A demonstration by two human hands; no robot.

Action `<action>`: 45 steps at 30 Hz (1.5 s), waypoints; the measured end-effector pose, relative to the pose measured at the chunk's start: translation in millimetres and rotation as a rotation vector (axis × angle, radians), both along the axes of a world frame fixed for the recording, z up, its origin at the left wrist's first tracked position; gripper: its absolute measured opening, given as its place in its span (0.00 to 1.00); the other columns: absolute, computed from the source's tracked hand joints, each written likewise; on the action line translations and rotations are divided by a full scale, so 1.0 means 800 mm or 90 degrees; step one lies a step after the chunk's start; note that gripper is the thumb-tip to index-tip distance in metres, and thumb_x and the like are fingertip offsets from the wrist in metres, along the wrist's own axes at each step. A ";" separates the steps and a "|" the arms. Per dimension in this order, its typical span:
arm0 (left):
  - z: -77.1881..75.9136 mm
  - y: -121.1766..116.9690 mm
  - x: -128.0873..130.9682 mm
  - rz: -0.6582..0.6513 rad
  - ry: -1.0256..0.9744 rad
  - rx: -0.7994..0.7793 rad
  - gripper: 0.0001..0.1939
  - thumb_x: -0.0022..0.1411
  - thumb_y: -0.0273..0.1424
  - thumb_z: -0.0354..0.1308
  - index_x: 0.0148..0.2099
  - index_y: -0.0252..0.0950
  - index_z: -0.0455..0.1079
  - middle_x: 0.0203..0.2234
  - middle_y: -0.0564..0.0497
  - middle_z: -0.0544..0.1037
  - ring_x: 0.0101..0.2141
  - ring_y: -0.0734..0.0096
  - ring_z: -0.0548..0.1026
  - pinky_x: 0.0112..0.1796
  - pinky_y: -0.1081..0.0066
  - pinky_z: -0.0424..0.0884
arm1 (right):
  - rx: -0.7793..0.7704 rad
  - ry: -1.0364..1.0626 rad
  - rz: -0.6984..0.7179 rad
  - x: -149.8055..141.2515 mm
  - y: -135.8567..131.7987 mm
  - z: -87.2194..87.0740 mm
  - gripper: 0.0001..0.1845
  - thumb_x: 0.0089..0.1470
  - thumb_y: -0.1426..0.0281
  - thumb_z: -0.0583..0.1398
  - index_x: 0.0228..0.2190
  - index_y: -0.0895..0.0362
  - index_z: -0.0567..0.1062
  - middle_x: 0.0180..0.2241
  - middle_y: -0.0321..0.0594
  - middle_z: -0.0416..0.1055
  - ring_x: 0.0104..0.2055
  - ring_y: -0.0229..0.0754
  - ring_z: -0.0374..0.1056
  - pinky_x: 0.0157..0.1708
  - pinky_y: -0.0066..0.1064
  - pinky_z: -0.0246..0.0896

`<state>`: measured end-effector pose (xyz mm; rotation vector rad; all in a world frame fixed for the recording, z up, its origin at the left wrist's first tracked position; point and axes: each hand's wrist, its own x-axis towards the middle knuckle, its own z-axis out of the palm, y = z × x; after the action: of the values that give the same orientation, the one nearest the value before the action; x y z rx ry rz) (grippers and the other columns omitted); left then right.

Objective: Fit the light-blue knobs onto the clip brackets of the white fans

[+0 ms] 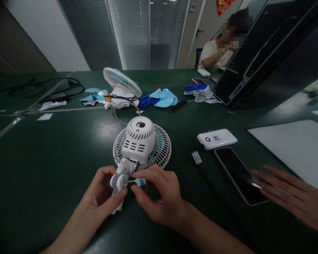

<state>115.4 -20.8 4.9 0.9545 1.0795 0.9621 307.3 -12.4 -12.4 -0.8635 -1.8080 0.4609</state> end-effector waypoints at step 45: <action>-0.024 -0.015 -0.002 0.140 0.082 0.132 0.22 0.56 0.34 0.72 0.54 0.47 0.79 0.48 0.50 0.82 0.43 0.63 0.83 0.45 0.67 0.83 | -0.013 -0.095 0.031 0.000 0.005 -0.010 0.29 0.65 0.83 0.52 0.60 0.47 0.70 0.48 0.42 0.69 0.41 0.38 0.71 0.36 0.29 0.75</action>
<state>113.8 -32.9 -14.5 1.0932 1.2290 1.2242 307.6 -8.0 -20.2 -0.8891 -1.9671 0.4560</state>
